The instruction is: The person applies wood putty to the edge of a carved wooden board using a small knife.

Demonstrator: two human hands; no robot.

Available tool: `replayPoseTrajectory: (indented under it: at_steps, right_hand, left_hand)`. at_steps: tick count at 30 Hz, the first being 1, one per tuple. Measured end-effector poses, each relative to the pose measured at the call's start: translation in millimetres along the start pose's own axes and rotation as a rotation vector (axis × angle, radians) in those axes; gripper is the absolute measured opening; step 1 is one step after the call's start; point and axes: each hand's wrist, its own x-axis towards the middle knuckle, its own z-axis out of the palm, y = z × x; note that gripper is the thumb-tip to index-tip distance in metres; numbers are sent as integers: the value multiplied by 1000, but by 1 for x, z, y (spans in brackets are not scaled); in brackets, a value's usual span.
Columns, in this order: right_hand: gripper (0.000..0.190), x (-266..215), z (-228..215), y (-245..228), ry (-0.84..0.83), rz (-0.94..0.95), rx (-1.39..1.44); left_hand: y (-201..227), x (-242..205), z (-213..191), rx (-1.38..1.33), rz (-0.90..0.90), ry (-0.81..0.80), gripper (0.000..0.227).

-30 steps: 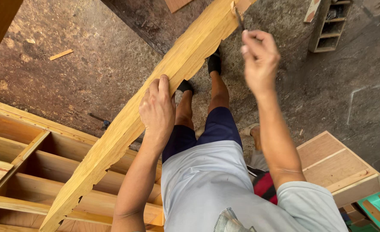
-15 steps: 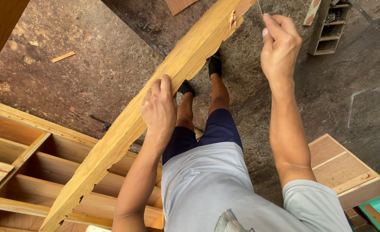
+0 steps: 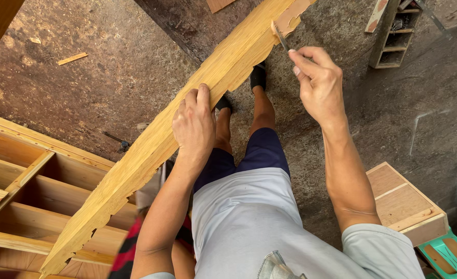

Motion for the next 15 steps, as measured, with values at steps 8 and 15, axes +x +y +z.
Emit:
replayPoseTrajectory:
  at_steps: [8,15]
  right_hand:
    - [27,-12,36,10,201,52,137]
    - [26,-46,39,-17,167,65,-26]
  left_hand:
    - [2,1,-2,49,1,14,57]
    - [6,1,-9,-6,-28,-49,71]
